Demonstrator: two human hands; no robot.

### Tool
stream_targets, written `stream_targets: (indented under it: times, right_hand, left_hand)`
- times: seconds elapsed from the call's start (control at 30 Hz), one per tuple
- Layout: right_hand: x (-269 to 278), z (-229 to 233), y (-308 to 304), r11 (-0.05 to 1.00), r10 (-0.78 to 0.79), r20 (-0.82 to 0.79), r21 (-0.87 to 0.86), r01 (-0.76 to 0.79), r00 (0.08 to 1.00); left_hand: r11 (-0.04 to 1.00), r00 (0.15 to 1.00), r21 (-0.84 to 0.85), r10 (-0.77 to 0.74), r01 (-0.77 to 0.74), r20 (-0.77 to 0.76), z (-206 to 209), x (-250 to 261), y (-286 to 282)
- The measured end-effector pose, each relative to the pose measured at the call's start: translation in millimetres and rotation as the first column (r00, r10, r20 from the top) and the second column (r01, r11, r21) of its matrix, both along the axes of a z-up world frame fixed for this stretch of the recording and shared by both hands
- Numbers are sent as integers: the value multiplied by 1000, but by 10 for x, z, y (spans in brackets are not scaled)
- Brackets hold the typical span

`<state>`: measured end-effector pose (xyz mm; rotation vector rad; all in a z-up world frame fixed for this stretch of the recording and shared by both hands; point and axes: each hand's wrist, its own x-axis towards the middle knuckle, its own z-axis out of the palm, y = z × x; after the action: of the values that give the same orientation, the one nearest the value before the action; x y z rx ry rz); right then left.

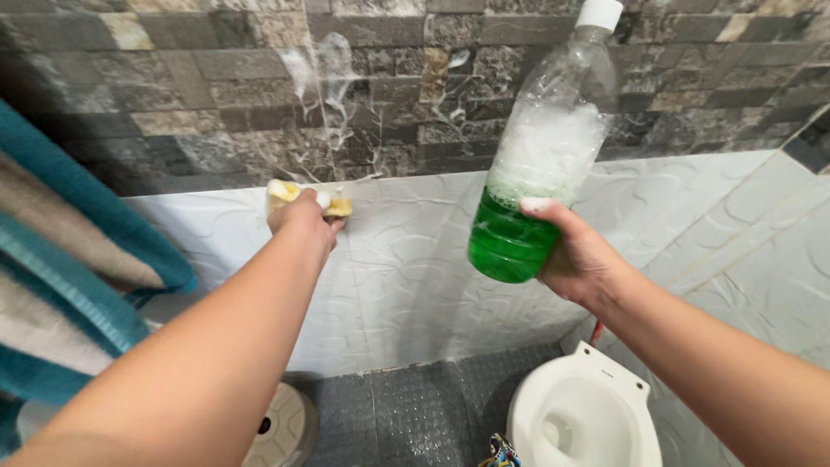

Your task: The person scrubs the tiled bathroom wall using a sponge and a green liquid soap bottle. They repeatedly apply soap to the sponge and wipe the wall surface, moving across different sections of the wall.

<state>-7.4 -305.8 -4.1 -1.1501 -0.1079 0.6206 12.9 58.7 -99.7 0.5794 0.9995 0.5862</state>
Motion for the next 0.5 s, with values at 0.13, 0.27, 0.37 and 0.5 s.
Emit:
stream_targets:
  times: [0.13, 0.27, 0.37, 0.5]
  right_hand:
    - [-6, -36, 4, 1000, -7, -19, -22, 6, 1000]
    - [-17, -110, 47, 997, -23, 17, -71, 24, 1000]
    - [-35, -166, 111, 997, -14, 26, -70, 16, 1000]
    - [-83, -206, 156, 994, -3, 10, -106, 4, 1000]
  left_hand:
    - [990, 996, -115, -89, 88, -6, -600, 202, 160]
    - [939, 962, -210, -273, 272, 24, -1278, 55, 417]
    - [940, 963, -217, -270, 263, -2, -1450, 23, 492]
    - [887, 909, -253, -320, 387, 269, -1238, 255, 259]
